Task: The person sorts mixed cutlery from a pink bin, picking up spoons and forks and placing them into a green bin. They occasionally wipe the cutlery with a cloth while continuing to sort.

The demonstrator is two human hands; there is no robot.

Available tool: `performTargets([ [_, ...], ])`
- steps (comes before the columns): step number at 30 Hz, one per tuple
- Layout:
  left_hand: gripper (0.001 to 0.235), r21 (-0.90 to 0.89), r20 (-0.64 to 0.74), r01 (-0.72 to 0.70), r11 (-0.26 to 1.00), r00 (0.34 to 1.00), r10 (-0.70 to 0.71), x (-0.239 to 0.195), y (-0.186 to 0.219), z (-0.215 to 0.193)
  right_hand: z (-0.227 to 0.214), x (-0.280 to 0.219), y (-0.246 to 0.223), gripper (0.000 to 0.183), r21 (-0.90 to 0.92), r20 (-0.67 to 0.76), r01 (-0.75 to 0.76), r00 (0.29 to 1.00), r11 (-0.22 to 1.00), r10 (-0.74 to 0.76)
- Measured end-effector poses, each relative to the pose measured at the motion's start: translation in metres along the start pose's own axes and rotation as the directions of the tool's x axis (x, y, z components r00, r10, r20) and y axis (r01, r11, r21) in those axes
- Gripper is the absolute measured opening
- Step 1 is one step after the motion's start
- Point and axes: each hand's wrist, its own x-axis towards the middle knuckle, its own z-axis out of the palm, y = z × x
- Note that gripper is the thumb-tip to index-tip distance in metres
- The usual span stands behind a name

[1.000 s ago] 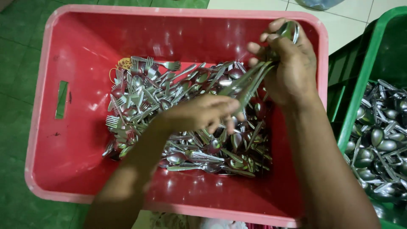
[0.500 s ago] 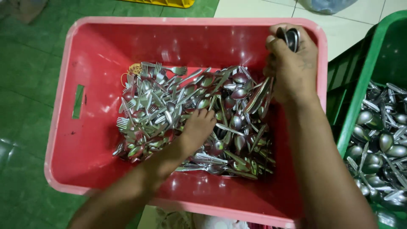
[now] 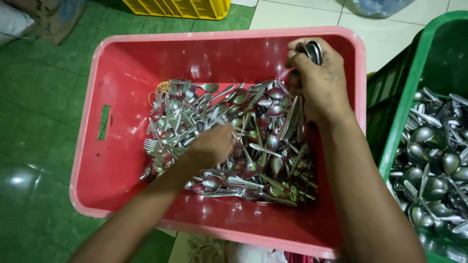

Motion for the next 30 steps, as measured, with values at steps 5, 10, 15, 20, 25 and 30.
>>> performTargets([
  [5, 0.016, -0.422, -0.233, 0.124, 0.898, 0.943, -0.239, 0.005, -0.007, -0.019, 0.005, -0.002, -0.001, 0.014, -0.114, 0.046, -0.078, 0.995, 0.99, 0.084],
  [10, 0.029, -0.592, -0.76, -0.385, 0.708, 0.56, -0.331, 0.026, 0.008, -0.05, 0.009, 0.001, 0.019, 0.02, -0.016, -0.013, -0.007, 1.0, 1.0, 0.006],
  [15, 0.017, -0.501, -0.865, -0.664, 0.555, 0.371, -0.338, 0.035, 0.061, -0.086, 0.017, -0.01, 0.005, 0.023, 0.069, -0.042, -0.241, 0.969, 0.968, 0.244],
  [20, 0.017, -0.346, -0.935, -0.668, 0.659, 0.307, -0.179, 0.013, 0.102, -0.096, 0.017, -0.003, 0.0, 0.042, 0.261, 0.067, -0.426, 0.903, 0.866, 0.424],
  [25, 0.024, -0.145, -0.937, -0.642, 0.753, 0.332, 0.103, 0.027, 0.085, -0.07, 0.03, -0.016, -0.012, 0.052, 0.367, 0.122, -0.443, 0.895, 0.818, 0.43],
  [30, 0.017, -0.005, -0.917, -0.592, 0.806, 0.323, 0.232, 0.02, 0.103, -0.074, 0.015, -0.007, 0.026, 0.029, 0.496, 0.207, -0.366, 0.93, 0.787, 0.302],
])
